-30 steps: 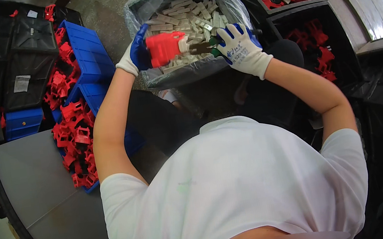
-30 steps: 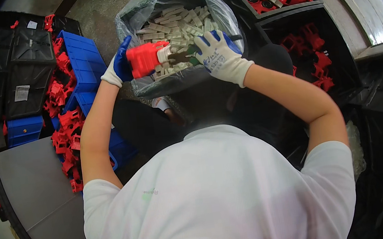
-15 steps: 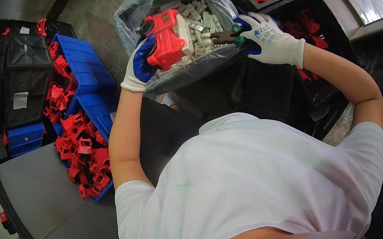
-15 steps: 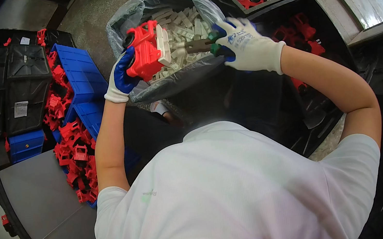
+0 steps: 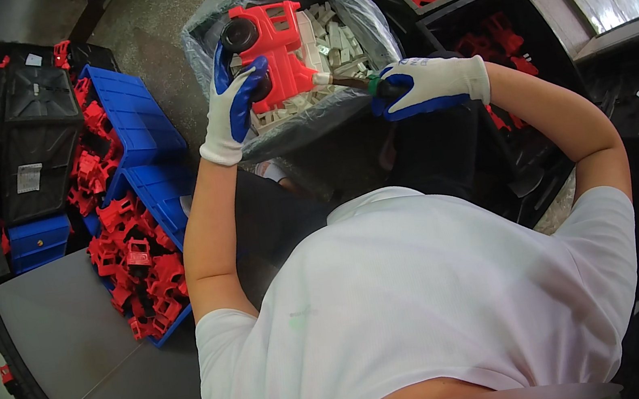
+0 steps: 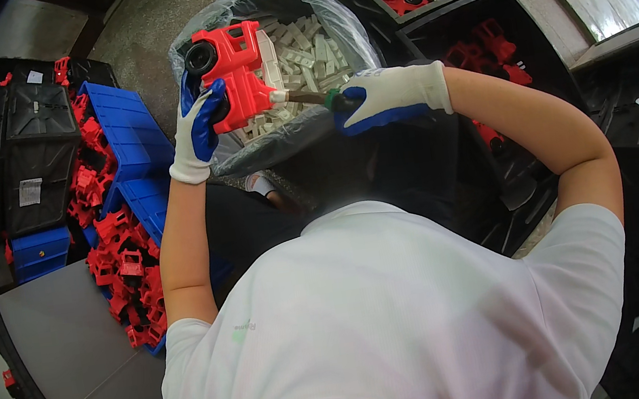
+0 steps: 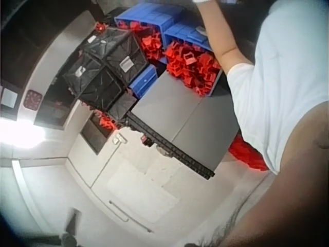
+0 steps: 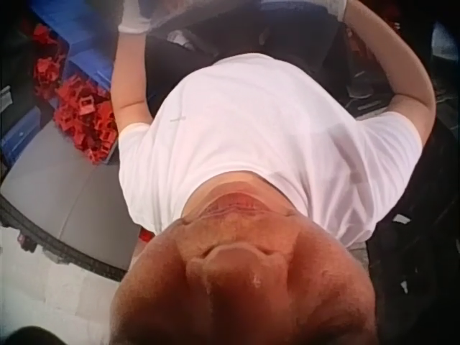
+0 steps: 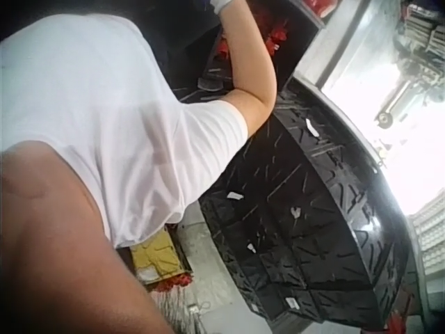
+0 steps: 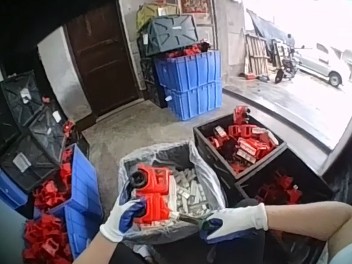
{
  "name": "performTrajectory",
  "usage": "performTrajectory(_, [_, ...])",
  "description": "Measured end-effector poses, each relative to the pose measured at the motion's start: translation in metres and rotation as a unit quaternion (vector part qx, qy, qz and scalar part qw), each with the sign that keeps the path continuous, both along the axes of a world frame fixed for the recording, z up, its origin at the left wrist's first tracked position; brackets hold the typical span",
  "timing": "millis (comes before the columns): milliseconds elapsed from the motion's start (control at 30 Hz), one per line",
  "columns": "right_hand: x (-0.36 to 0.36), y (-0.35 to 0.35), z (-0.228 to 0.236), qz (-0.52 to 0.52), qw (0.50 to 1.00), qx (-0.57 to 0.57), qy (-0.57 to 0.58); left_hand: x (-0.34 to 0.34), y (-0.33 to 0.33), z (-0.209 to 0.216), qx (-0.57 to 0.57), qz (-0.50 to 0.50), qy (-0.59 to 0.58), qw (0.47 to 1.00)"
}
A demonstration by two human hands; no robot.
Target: Assembling plastic toy trucks by using a screwdriver to attach parts.
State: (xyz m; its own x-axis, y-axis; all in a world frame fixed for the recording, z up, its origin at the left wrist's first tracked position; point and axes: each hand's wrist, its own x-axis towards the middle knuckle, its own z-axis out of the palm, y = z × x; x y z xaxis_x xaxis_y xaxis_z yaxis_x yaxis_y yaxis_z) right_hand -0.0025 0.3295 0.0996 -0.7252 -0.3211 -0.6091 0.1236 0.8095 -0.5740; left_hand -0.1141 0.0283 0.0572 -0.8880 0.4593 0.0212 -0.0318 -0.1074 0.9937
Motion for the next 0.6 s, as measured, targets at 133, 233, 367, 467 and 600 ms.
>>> performTrajectory(133, [0.014,-0.009,-0.022,0.015,0.986,-0.102,0.129,-0.001,-0.004,-0.003,0.064,0.011,-0.030,0.997])
performTrajectory(233, [0.031,-0.030,-0.049,-0.017,0.982,-0.125,0.140,-0.003,-0.007,-0.007,0.106,-0.032,-0.074,0.991])
performTrajectory(367, [0.042,-0.052,-0.051,-0.034,0.986,-0.134,0.090,-0.001,-0.015,-0.017,0.102,-0.053,-0.078,0.990])
performTrajectory(467, [0.036,-0.036,-0.069,-0.024,0.979,-0.132,0.152,-0.010,-0.015,-0.025,0.101,-0.048,-0.091,0.990])
performTrajectory(600, [0.026,-0.030,-0.052,0.036,0.983,-0.151,0.095,-0.013,-0.006,-0.012,-0.013,-0.096,-0.065,0.993])
